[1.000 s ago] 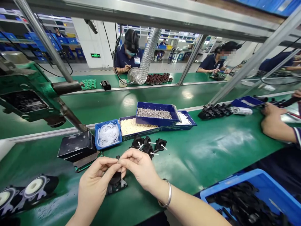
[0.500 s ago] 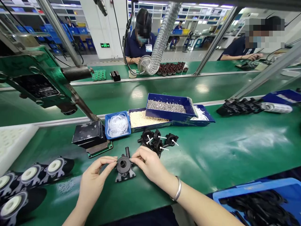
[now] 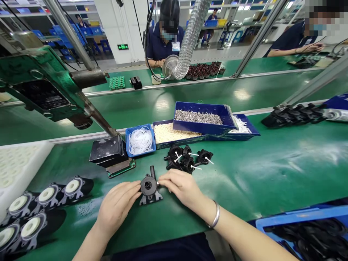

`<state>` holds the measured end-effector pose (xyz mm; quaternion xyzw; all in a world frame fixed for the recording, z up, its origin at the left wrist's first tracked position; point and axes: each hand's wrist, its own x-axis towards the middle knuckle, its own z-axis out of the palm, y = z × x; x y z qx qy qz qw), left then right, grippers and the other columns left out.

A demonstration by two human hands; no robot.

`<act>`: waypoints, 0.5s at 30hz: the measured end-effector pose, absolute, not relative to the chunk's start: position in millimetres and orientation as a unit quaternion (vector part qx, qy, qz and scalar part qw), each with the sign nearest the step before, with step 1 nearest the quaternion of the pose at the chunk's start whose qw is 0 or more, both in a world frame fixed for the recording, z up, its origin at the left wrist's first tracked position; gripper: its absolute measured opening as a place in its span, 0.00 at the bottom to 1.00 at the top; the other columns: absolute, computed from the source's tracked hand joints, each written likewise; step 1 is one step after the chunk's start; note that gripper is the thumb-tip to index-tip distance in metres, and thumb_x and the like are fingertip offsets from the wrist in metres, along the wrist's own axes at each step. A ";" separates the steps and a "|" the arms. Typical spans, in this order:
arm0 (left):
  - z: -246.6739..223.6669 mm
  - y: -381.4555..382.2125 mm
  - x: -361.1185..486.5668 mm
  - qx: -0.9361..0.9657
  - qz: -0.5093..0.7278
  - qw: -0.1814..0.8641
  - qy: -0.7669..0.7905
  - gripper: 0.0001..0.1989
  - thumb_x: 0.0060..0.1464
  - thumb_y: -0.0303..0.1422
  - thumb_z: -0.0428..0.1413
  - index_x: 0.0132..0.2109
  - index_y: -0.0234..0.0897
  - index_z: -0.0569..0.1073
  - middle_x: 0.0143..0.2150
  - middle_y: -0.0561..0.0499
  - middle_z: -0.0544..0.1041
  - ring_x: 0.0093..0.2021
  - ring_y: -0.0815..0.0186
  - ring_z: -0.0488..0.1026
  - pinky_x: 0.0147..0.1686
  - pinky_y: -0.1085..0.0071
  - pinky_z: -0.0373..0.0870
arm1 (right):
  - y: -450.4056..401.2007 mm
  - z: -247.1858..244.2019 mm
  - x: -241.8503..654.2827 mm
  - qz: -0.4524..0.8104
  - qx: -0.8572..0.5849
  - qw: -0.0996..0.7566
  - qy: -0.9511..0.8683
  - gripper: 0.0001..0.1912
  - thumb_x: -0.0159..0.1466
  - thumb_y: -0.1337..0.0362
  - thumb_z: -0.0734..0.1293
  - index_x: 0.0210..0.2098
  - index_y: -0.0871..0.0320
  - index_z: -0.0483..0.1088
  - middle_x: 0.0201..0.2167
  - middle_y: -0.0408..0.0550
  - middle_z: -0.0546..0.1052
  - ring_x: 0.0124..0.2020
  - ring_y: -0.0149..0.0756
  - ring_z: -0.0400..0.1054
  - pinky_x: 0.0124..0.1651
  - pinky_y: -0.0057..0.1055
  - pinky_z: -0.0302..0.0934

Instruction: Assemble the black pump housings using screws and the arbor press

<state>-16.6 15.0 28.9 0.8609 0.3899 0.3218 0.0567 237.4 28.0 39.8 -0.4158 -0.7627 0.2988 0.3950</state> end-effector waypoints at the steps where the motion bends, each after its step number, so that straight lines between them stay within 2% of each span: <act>1: 29.3 15.3 -17.4 0.863 0.314 0.037 0.393 0.10 0.62 0.30 0.55 0.50 0.39 0.74 0.46 0.46 0.82 0.44 0.58 0.81 0.45 0.62 0.78 | 29.6 42.0 236.7 0.357 -0.446 0.404 -0.715 0.08 0.71 0.61 0.63 0.39 0.57 0.73 0.26 0.44 0.74 0.23 0.31 0.69 0.29 0.29 0.66; 3: 31.1 15.7 -17.5 0.866 0.304 0.018 0.396 0.10 0.63 0.33 0.54 0.50 0.37 0.73 0.45 0.44 0.82 0.42 0.58 0.81 0.44 0.62 0.78 | 34.4 48.5 234.4 0.461 -0.469 0.428 -0.620 0.10 0.70 0.57 0.63 0.40 0.57 0.70 0.26 0.44 0.75 0.21 0.30 0.69 0.23 0.27 0.64; 5: 33.7 15.8 -16.6 0.875 0.308 -0.005 0.373 0.08 0.63 0.30 0.53 0.48 0.36 0.73 0.42 0.45 0.83 0.40 0.59 0.81 0.42 0.63 0.79 | 40.6 56.9 230.6 0.517 -0.456 0.452 -0.566 0.13 0.70 0.55 0.63 0.44 0.58 0.68 0.30 0.46 0.76 0.24 0.33 0.72 0.24 0.28 0.66; 7: 36.3 15.8 -16.4 0.886 0.317 -0.038 0.335 0.08 0.61 0.25 0.54 0.47 0.34 0.73 0.39 0.45 0.83 0.39 0.60 0.81 0.42 0.64 0.78 | 47.1 64.9 225.9 0.526 -0.454 0.452 -0.559 0.14 0.70 0.53 0.63 0.44 0.59 0.67 0.30 0.47 0.77 0.26 0.34 0.73 0.27 0.29 0.68; 9: 38.0 15.8 -16.9 0.891 0.323 -0.045 0.315 0.10 0.59 0.23 0.56 0.48 0.33 0.72 0.40 0.44 0.83 0.40 0.59 0.80 0.43 0.62 0.78 | 53.0 70.3 220.8 0.518 -0.467 0.429 -0.574 0.14 0.70 0.53 0.62 0.39 0.59 0.67 0.26 0.44 0.75 0.21 0.31 0.70 0.25 0.28 0.65; 11: 38.2 15.6 -16.7 0.887 0.317 0.010 0.335 0.17 0.58 0.28 0.59 0.54 0.33 0.69 0.46 0.41 0.81 0.46 0.55 0.79 0.47 0.57 0.77 | 58.4 72.1 215.7 0.500 -0.479 0.413 -0.591 0.15 0.70 0.53 0.61 0.35 0.58 0.65 0.21 0.40 0.71 0.17 0.27 0.63 0.21 0.25 0.58; 12: 37.5 15.5 -15.7 0.877 0.310 0.061 0.363 0.24 0.56 0.33 0.61 0.58 0.33 0.66 0.51 0.39 0.78 0.50 0.52 0.77 0.50 0.54 0.76 | 60.9 72.0 213.3 0.497 -0.478 0.415 -0.593 0.15 0.71 0.53 0.60 0.34 0.57 0.65 0.19 0.38 0.68 0.16 0.26 0.59 0.20 0.24 0.54; 14: 34.5 15.4 -11.7 0.836 0.294 0.193 0.420 0.39 0.51 0.39 0.65 0.65 0.35 0.56 0.61 0.36 0.70 0.60 0.48 0.70 0.56 0.49 0.71 | 65.3 71.1 208.9 0.522 -0.459 0.431 -0.575 0.14 0.71 0.52 0.59 0.38 0.56 0.64 0.19 0.35 0.60 0.18 0.25 0.54 0.21 0.23 0.50; 15: 32.0 15.6 -8.9 0.809 0.290 0.261 0.439 0.44 0.49 0.40 0.66 0.67 0.37 0.52 0.64 0.36 0.66 0.62 0.49 0.66 0.59 0.49 0.69 | 67.1 70.8 207.1 0.547 -0.445 0.436 -0.559 0.13 0.71 0.53 0.59 0.40 0.56 0.64 0.20 0.35 0.57 0.19 0.26 0.52 0.21 0.23 0.50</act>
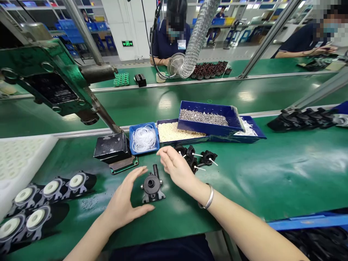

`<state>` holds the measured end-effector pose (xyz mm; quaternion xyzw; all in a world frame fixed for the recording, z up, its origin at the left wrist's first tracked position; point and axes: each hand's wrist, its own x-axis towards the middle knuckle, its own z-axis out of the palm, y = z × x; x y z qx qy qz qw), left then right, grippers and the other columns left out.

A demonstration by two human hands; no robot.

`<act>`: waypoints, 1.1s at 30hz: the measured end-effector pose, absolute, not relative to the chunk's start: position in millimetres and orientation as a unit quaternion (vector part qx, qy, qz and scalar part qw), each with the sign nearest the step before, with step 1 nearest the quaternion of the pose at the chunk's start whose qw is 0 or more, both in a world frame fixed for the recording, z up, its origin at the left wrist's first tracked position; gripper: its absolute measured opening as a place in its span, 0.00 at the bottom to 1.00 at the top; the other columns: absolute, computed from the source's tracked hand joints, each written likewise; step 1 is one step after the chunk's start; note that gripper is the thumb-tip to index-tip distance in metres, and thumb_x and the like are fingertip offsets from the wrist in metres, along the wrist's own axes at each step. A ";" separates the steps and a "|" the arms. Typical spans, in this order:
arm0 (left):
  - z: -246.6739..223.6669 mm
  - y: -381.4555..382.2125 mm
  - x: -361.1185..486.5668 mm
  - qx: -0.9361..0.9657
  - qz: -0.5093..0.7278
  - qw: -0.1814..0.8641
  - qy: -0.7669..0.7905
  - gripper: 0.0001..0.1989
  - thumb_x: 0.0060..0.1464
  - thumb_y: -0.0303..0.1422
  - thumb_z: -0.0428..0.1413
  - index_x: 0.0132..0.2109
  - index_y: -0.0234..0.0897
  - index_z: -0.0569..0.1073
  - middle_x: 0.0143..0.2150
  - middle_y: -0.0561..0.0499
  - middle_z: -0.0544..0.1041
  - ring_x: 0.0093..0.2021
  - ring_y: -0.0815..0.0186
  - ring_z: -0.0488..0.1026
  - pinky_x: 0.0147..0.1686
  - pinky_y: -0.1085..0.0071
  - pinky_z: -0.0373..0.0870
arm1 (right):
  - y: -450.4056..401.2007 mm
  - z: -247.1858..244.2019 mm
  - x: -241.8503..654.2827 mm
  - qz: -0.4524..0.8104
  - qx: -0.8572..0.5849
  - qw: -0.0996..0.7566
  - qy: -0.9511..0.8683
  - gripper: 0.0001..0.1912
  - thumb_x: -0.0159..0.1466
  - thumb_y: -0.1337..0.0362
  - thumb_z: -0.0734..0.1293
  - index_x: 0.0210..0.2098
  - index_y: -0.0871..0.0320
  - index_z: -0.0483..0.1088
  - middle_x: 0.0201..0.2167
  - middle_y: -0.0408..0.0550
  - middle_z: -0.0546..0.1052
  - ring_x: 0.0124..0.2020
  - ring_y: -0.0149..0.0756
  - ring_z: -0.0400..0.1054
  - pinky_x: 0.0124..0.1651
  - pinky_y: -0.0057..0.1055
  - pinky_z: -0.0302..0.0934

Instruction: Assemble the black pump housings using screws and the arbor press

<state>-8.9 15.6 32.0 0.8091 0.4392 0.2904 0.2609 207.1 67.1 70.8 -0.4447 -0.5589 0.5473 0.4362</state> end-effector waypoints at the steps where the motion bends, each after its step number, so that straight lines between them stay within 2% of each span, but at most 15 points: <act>1: 29.0 15.8 -5.9 0.781 0.292 0.323 0.448 0.46 0.49 0.39 0.66 0.67 0.40 0.50 0.65 0.37 0.64 0.64 0.50 0.65 0.60 0.49 0.68 | 68.6 71.0 205.8 0.574 -0.431 0.435 -0.543 0.13 0.71 0.53 0.59 0.43 0.56 0.64 0.22 0.35 0.56 0.20 0.26 0.52 0.22 0.24 0.51; 3: 21.9 16.1 -0.6 0.732 0.313 0.412 0.443 0.43 0.50 0.35 0.65 0.67 0.43 0.50 0.64 0.40 0.65 0.63 0.54 0.66 0.62 0.52 0.66 | 70.8 72.2 204.5 0.604 -0.417 0.420 -0.533 0.13 0.71 0.54 0.60 0.49 0.57 0.62 0.24 0.37 0.60 0.22 0.27 0.55 0.26 0.26 0.56; 5: 15.1 16.3 2.9 0.701 0.338 0.451 0.437 0.40 0.50 0.33 0.65 0.65 0.43 0.52 0.63 0.42 0.67 0.62 0.55 0.67 0.62 0.52 0.66 | 71.8 73.6 205.0 0.601 -0.414 0.409 -0.548 0.14 0.71 0.56 0.61 0.50 0.58 0.61 0.29 0.42 0.69 0.26 0.29 0.63 0.31 0.29 0.61; 8: 8.8 15.9 5.4 0.696 0.355 0.458 0.425 0.41 0.48 0.31 0.66 0.64 0.43 0.53 0.63 0.41 0.66 0.63 0.53 0.66 0.63 0.50 0.64 | 71.6 72.6 207.8 0.579 -0.422 0.401 -0.570 0.12 0.71 0.56 0.61 0.45 0.58 0.63 0.36 0.50 0.76 0.34 0.35 0.71 0.37 0.33 0.65; 10: 7.6 15.6 6.9 0.697 0.356 0.460 0.419 0.43 0.47 0.30 0.65 0.65 0.43 0.52 0.64 0.41 0.65 0.63 0.52 0.66 0.63 0.49 0.64 | 71.1 70.4 209.7 0.537 -0.438 0.396 -0.603 0.10 0.70 0.57 0.63 0.41 0.58 0.67 0.38 0.50 0.76 0.39 0.38 0.71 0.42 0.35 0.65; 12: 7.6 15.4 8.6 0.693 0.356 0.464 0.422 0.42 0.46 0.30 0.65 0.65 0.43 0.53 0.64 0.41 0.66 0.62 0.51 0.66 0.62 0.48 0.64 | 70.8 68.8 210.7 0.470 -0.447 0.389 -0.654 0.08 0.68 0.59 0.67 0.37 0.58 0.71 0.36 0.48 0.75 0.40 0.37 0.70 0.46 0.35 0.64; 16: 5.8 14.9 11.6 0.688 0.364 0.451 0.436 0.41 0.45 0.29 0.64 0.63 0.43 0.54 0.61 0.42 0.69 0.61 0.50 0.68 0.60 0.46 0.67 | 72.3 69.1 208.7 0.427 -0.425 0.360 -0.713 0.05 0.66 0.63 0.70 0.34 0.56 0.75 0.32 0.44 0.74 0.35 0.34 0.69 0.40 0.31 0.63; 21: 4.0 14.4 15.1 0.681 0.381 0.448 0.437 0.45 0.45 0.31 0.65 0.65 0.43 0.49 0.61 0.40 0.69 0.60 0.51 0.70 0.58 0.48 0.69 | 76.5 64.5 202.0 0.382 -0.403 0.345 -0.757 0.03 0.66 0.65 0.70 0.36 0.56 0.77 0.32 0.45 0.74 0.37 0.35 0.68 0.42 0.33 0.62; 26: 5.3 14.8 17.0 0.675 0.408 0.446 0.423 0.50 0.44 0.30 0.65 0.66 0.45 0.42 0.59 0.43 0.72 0.58 0.54 0.72 0.56 0.52 0.72 | 78.2 57.3 201.3 0.285 -0.337 0.334 -0.833 0.04 0.68 0.68 0.67 0.40 0.58 0.75 0.32 0.47 0.73 0.36 0.36 0.65 0.40 0.35 0.60; 33: 0.2 13.9 15.5 0.674 0.402 0.450 0.427 0.51 0.43 0.30 0.65 0.67 0.45 0.43 0.60 0.41 0.71 0.59 0.52 0.71 0.57 0.49 0.70 | 79.3 53.2 205.2 0.246 -0.314 0.325 -0.857 0.05 0.69 0.69 0.65 0.42 0.60 0.74 0.32 0.48 0.72 0.36 0.36 0.63 0.39 0.35 0.60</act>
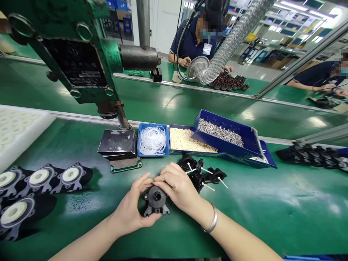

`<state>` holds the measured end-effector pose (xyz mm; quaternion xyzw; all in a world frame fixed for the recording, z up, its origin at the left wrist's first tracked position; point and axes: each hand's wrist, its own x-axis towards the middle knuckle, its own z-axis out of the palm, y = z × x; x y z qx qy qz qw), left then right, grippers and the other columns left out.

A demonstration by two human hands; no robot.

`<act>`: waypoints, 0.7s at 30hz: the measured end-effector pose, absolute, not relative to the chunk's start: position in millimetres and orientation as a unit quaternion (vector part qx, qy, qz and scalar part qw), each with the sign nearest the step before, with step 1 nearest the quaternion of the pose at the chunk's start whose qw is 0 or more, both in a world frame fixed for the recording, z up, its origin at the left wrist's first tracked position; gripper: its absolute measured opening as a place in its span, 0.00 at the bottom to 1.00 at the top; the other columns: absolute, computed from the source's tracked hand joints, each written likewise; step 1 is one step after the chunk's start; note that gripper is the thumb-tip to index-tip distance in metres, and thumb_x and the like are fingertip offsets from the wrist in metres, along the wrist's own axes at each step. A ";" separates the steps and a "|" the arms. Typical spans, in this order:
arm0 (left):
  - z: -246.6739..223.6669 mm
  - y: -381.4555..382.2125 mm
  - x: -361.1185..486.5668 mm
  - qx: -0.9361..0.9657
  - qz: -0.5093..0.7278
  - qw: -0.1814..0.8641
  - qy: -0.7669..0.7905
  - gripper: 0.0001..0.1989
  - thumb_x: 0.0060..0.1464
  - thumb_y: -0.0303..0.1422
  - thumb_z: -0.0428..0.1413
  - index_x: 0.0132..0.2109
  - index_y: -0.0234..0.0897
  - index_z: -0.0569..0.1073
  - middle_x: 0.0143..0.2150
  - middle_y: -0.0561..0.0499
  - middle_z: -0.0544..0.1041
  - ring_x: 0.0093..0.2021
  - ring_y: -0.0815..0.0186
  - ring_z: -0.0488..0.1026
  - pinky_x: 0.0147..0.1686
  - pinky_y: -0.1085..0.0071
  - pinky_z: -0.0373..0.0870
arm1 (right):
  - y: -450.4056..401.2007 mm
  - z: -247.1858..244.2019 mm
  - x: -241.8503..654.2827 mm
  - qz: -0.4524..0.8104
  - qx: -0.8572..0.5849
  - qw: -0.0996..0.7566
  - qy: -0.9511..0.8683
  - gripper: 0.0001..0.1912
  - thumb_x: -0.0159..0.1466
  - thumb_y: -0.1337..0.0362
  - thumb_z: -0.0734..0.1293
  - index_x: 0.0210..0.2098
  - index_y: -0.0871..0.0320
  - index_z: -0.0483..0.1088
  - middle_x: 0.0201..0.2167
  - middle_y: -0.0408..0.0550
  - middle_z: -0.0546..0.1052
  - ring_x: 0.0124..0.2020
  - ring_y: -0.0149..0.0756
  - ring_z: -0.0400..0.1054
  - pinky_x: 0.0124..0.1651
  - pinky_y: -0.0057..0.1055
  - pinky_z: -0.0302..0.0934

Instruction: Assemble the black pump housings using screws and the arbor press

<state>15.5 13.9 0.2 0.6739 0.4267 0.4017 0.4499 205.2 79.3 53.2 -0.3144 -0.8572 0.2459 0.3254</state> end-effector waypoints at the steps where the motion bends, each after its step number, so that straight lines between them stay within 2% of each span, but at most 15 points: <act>1: -0.3 13.6 15.6 0.674 0.401 0.450 0.427 0.51 0.43 0.30 0.66 0.67 0.44 0.43 0.60 0.41 0.70 0.59 0.51 0.71 0.58 0.48 0.70 | 78.4 54.4 205.4 0.234 -0.309 0.311 -0.868 0.06 0.69 0.68 0.65 0.43 0.60 0.74 0.32 0.48 0.72 0.36 0.37 0.63 0.39 0.36 0.60; 4: 0.0 13.9 15.8 0.673 0.401 0.453 0.426 0.50 0.44 0.31 0.65 0.67 0.42 0.44 0.61 0.39 0.69 0.59 0.51 0.70 0.58 0.49 0.69 | 73.6 67.3 208.4 0.227 -0.294 0.237 -0.898 0.11 0.71 0.66 0.62 0.51 0.56 0.73 0.36 0.49 0.71 0.38 0.38 0.64 0.41 0.37 0.62; 6: 1.3 14.8 15.2 0.675 0.399 0.455 0.422 0.49 0.45 0.31 0.65 0.67 0.42 0.44 0.61 0.39 0.70 0.59 0.52 0.71 0.59 0.50 0.69 | 74.0 84.9 215.9 0.222 -0.301 0.218 -0.901 0.16 0.71 0.65 0.61 0.58 0.53 0.69 0.41 0.51 0.71 0.43 0.39 0.66 0.45 0.37 0.64; 8: 3.1 16.1 14.0 0.681 0.387 0.453 0.427 0.47 0.46 0.30 0.64 0.67 0.42 0.47 0.60 0.40 0.70 0.59 0.51 0.71 0.59 0.50 0.69 | 85.2 108.1 231.1 0.153 -0.347 0.271 -0.885 0.18 0.71 0.65 0.61 0.59 0.52 0.67 0.45 0.53 0.71 0.47 0.40 0.66 0.49 0.38 0.64; 11: 6.2 18.1 12.2 0.712 0.362 0.420 0.431 0.40 0.46 0.29 0.63 0.64 0.44 0.56 0.61 0.40 0.69 0.60 0.49 0.70 0.58 0.50 0.70 | 129.5 142.3 269.3 -0.058 -0.493 0.366 -0.787 0.11 0.69 0.64 0.63 0.48 0.53 0.74 0.43 0.53 0.74 0.48 0.44 0.67 0.53 0.42 0.61; 12: 7.5 18.8 11.9 0.725 0.358 0.405 0.427 0.38 0.46 0.29 0.62 0.63 0.44 0.58 0.61 0.40 0.68 0.60 0.49 0.69 0.57 0.51 0.71 | 149.2 150.5 284.5 -0.105 -0.542 0.345 -0.759 0.10 0.69 0.62 0.63 0.44 0.55 0.76 0.43 0.54 0.75 0.47 0.45 0.68 0.52 0.42 0.61; 13: 9.0 19.5 11.8 0.736 0.358 0.389 0.422 0.36 0.46 0.28 0.62 0.62 0.44 0.60 0.61 0.40 0.68 0.60 0.49 0.69 0.56 0.51 0.72 | 169.1 156.2 299.7 -0.113 -0.592 0.288 -0.744 0.11 0.68 0.61 0.64 0.42 0.57 0.77 0.42 0.55 0.76 0.46 0.45 0.69 0.50 0.40 0.62; 15: 12.4 21.0 12.2 0.751 0.362 0.362 0.417 0.32 0.48 0.28 0.60 0.60 0.43 0.62 0.59 0.40 0.70 0.59 0.49 0.71 0.53 0.54 0.75 | 204.0 160.0 326.6 -0.031 -0.677 0.097 -0.729 0.10 0.64 0.63 0.66 0.37 0.61 0.78 0.35 0.55 0.78 0.39 0.44 0.70 0.44 0.37 0.62; 16: 14.2 21.9 12.5 0.756 0.364 0.352 0.415 0.30 0.48 0.28 0.59 0.59 0.42 0.63 0.58 0.39 0.71 0.57 0.49 0.72 0.51 0.56 0.77 | 217.1 158.5 336.8 0.004 -0.686 0.055 -0.726 0.07 0.60 0.64 0.69 0.31 0.62 0.78 0.30 0.53 0.78 0.33 0.42 0.70 0.39 0.33 0.62; 19: 18.1 24.4 13.7 0.774 0.363 0.328 0.403 0.25 0.50 0.29 0.59 0.56 0.42 0.66 0.56 0.39 0.73 0.54 0.49 0.74 0.46 0.58 0.80 | 236.5 145.7 350.9 0.074 -0.685 0.009 -0.725 0.08 0.57 0.66 0.71 0.22 0.61 0.76 0.20 0.45 0.76 0.23 0.33 0.67 0.30 0.27 0.58; 21: 19.4 25.2 14.7 0.780 0.361 0.320 0.398 0.25 0.51 0.29 0.58 0.56 0.43 0.66 0.55 0.40 0.73 0.54 0.49 0.74 0.47 0.57 0.79 | 236.9 136.0 350.9 0.091 -0.681 0.019 -0.726 0.10 0.59 0.65 0.69 0.23 0.61 0.75 0.20 0.44 0.76 0.23 0.32 0.66 0.29 0.26 0.56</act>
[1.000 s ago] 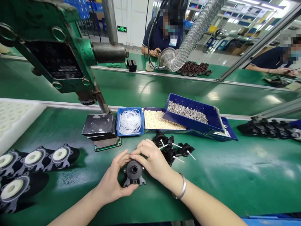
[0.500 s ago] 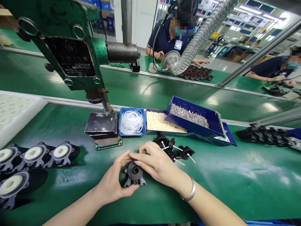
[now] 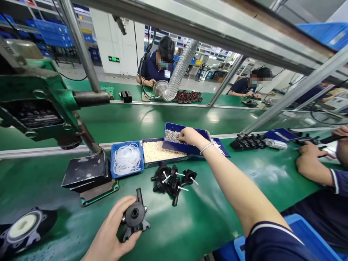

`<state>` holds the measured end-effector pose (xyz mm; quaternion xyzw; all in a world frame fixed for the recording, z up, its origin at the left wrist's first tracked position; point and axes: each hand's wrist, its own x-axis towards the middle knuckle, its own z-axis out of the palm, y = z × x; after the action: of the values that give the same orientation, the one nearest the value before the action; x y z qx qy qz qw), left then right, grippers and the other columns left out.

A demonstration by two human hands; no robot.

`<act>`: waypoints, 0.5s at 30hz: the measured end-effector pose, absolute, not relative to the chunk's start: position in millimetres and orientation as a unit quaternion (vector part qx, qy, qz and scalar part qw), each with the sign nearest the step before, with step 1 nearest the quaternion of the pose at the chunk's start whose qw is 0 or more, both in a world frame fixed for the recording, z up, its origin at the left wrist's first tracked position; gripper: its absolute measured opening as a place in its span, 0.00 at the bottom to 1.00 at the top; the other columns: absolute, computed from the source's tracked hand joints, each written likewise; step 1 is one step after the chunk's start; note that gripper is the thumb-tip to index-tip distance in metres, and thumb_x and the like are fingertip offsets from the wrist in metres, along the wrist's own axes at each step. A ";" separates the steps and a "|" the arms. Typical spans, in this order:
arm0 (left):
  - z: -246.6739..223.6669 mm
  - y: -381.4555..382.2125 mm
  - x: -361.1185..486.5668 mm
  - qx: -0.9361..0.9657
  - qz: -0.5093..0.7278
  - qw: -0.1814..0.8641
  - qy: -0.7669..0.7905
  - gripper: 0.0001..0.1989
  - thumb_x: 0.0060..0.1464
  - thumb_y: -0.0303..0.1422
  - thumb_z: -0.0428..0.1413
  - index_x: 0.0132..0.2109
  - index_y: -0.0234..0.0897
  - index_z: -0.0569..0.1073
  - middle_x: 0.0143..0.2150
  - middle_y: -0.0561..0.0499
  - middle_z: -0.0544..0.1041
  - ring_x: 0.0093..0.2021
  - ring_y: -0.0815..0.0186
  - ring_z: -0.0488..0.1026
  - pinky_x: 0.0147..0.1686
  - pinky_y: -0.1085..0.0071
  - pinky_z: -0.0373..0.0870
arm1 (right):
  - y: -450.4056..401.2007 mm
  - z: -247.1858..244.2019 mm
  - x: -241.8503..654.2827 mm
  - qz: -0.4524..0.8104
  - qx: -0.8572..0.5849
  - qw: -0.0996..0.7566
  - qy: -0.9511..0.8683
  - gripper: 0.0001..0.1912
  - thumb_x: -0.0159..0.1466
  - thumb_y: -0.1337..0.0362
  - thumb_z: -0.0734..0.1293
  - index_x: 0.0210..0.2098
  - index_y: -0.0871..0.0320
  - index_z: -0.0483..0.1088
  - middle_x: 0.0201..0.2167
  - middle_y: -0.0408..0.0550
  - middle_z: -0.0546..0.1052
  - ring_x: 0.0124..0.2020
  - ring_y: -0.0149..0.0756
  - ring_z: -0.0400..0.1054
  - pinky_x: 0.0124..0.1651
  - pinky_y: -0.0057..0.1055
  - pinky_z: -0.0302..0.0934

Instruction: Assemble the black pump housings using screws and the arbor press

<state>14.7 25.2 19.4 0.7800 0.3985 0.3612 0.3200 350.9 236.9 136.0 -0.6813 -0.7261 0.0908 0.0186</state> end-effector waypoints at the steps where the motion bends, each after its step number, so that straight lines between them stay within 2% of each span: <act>1: 19.8 25.3 15.2 0.780 0.362 0.319 0.397 0.25 0.51 0.29 0.58 0.56 0.43 0.66 0.56 0.40 0.73 0.55 0.50 0.74 0.48 0.57 0.79 | 235.5 132.2 350.1 0.095 -0.681 0.028 -0.726 0.11 0.60 0.64 0.68 0.24 0.62 0.75 0.21 0.45 0.76 0.23 0.31 0.66 0.29 0.26 0.56; 4: 20.9 24.8 17.4 0.773 0.374 0.328 0.393 0.26 0.51 0.28 0.57 0.57 0.43 0.66 0.57 0.40 0.72 0.56 0.49 0.73 0.48 0.58 0.79 | 231.9 126.4 349.3 0.113 -0.676 0.057 -0.726 0.13 0.63 0.60 0.66 0.29 0.63 0.76 0.25 0.47 0.78 0.25 0.32 0.66 0.29 0.26 0.56; 7: 21.7 24.5 19.1 0.773 0.374 0.332 0.392 0.27 0.50 0.28 0.58 0.57 0.43 0.64 0.57 0.39 0.71 0.56 0.49 0.73 0.46 0.59 0.80 | 233.6 124.8 350.9 0.135 -0.665 0.077 -0.731 0.12 0.62 0.60 0.68 0.29 0.63 0.75 0.26 0.46 0.78 0.26 0.32 0.67 0.31 0.26 0.56; 11: 17.7 24.4 18.3 0.779 0.374 0.309 0.398 0.29 0.49 0.27 0.58 0.58 0.42 0.62 0.57 0.38 0.71 0.57 0.48 0.72 0.52 0.52 0.75 | 237.7 120.3 352.7 0.154 -0.663 0.111 -0.725 0.10 0.60 0.61 0.70 0.27 0.62 0.75 0.26 0.46 0.78 0.28 0.34 0.69 0.32 0.27 0.58; 15: 8.1 22.3 15.3 0.773 0.377 0.322 0.396 0.32 0.49 0.27 0.58 0.60 0.41 0.59 0.59 0.38 0.69 0.60 0.49 0.69 0.55 0.51 0.72 | 238.4 118.1 357.1 0.161 -0.678 0.169 -0.697 0.12 0.63 0.58 0.68 0.31 0.63 0.75 0.25 0.49 0.79 0.24 0.33 0.70 0.30 0.27 0.61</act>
<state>15.3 22.3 8.1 0.7726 0.3962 0.3771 0.3224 357.1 238.4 118.1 -0.6779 -0.6972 0.1605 0.1692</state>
